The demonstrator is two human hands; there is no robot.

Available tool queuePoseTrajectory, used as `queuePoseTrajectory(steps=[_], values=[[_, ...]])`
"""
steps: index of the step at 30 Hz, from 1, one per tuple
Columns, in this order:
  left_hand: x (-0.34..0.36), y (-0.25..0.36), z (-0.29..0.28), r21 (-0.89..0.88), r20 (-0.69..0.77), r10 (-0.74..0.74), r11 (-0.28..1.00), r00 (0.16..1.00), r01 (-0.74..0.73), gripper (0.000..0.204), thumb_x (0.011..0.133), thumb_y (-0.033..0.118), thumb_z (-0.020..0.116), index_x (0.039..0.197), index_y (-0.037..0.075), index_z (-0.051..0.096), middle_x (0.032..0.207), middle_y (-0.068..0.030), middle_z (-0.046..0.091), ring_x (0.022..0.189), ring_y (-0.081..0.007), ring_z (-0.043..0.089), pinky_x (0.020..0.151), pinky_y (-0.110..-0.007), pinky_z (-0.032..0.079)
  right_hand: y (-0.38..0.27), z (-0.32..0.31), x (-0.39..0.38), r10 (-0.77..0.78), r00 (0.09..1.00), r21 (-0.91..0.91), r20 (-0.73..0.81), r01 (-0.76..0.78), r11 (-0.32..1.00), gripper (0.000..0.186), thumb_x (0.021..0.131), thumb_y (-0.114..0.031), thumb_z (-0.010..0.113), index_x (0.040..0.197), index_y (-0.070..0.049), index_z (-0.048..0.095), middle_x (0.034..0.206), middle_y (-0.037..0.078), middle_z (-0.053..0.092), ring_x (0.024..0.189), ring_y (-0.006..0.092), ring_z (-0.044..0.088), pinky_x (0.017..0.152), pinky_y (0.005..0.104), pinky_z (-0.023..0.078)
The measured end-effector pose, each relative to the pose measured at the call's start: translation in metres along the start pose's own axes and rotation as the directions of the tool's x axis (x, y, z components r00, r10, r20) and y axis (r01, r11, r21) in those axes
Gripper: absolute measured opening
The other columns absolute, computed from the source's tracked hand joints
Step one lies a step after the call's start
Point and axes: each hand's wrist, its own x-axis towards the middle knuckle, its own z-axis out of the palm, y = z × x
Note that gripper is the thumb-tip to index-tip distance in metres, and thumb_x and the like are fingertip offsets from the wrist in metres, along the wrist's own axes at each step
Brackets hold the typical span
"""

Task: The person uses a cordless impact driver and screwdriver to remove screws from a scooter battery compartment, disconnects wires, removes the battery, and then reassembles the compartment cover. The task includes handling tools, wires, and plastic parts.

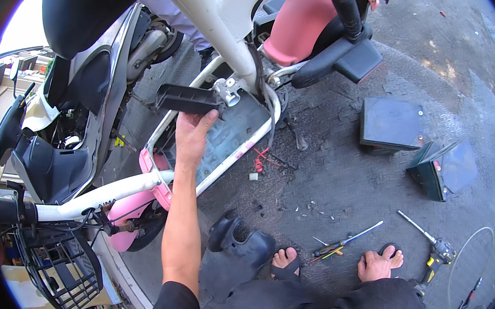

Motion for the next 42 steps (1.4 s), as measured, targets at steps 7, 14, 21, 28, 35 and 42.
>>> queuePoseTrajectory(steps=[7, 14, 21, 28, 35, 42], values=[[-0.009, 0.062, 0.082, 0.477, 0.109, 0.345, 0.805, 0.932, -0.353, 0.059, 0.088, 0.028, 0.095, 0.132, 0.000, 0.068, 0.115, -0.0157, 0.078, 0.107, -0.0292, 0.075, 0.100, -0.042, 0.057, -0.013, -0.012, -0.004, 0.110, 0.994, -0.187, -0.013, -0.110, 0.976, 0.023, 0.091, -0.034, 0.076, 0.101, -0.014, 0.081, 0.105, 0.013, 0.081, 0.127, 0.0692, 0.052, 0.109, 0.0822, 0.035], [-0.090, 0.017, 0.165, 0.613, 0.349, -0.018, 0.761, 0.937, -0.213, 0.058, 0.086, 0.036, 0.091, 0.121, -0.003, 0.066, 0.110, -0.0193, 0.076, 0.103, -0.0310, 0.075, 0.094, -0.043, 0.059, 0.000, -0.005, -0.006, 0.199, 0.972, 0.012, 0.122, -0.202, 0.979, 0.024, 0.095, -0.034, 0.074, 0.107, -0.014, 0.082, 0.117, 0.016, 0.081, 0.134, 0.0726, 0.049, 0.117, 0.0829, 0.029], [-0.171, -0.095, 0.229, 0.901, 0.357, -0.368, 0.378, 0.859, -0.213, 0.068, 0.091, 0.041, 0.084, 0.128, -0.012, 0.061, 0.124, -0.0341, 0.069, 0.120, -0.0494, 0.067, 0.098, -0.057, 0.062, 0.011, 0.012, -0.008, 0.134, 0.990, -0.011, -0.032, -0.135, 0.991, 0.019, 0.093, -0.028, 0.076, 0.105, -0.014, 0.083, 0.102, 0.017, 0.082, 0.119, 0.0610, 0.063, 0.111, 0.0850, 0.031], [-0.261, -0.102, 0.196, 0.655, 0.428, 0.055, 0.669, 0.902, -0.352, 0.052, 0.099, 0.028, 0.081, 0.135, -0.001, 0.058, 0.121, -0.0236, 0.060, 0.107, -0.0440, 0.063, 0.089, -0.053, 0.059, 0.024, 0.012, -0.021, -0.037, 0.988, 0.105, -0.148, 0.053, 0.993, 0.020, 0.093, -0.016, 0.075, 0.108, -0.007, 0.083, 0.096, 0.020, 0.081, 0.098, 0.0444, 0.076, 0.108, 0.0583, 0.047], [-0.421, -0.136, 0.116, 0.845, 0.345, -0.419, 0.529, 0.840, -0.083, 0.040, 0.104, 0.050, 0.068, 0.137, 0.026, 0.068, 0.116, -0.0083, 0.064, 0.106, -0.0407, 0.057, 0.094, -0.059, 0.046, 0.015, -0.018, -0.018, -0.297, 0.955, 0.215, 0.025, 0.285, 0.934, 0.022, 0.092, -0.011, 0.077, 0.112, -0.003, 0.078, 0.098, 0.019, 0.081, 0.086, 0.0397, 0.078, 0.085, 0.0486, 0.061], [-0.438, -0.157, 0.106, 0.820, 0.474, -0.350, 0.510, 0.808, -0.260, 0.043, 0.104, 0.060, 0.061, 0.138, 0.037, 0.072, 0.114, 0.0016, 0.066, 0.108, -0.0364, 0.049, 0.094, -0.058, 0.035, 0.068, -0.039, -0.022, -0.211, 0.972, 0.020, 0.100, 0.210, 0.977, 0.026, 0.094, -0.018, 0.076, 0.116, -0.007, 0.076, 0.099, 0.018, 0.080, 0.086, 0.0419, 0.078, 0.075, 0.0532, 0.062]])
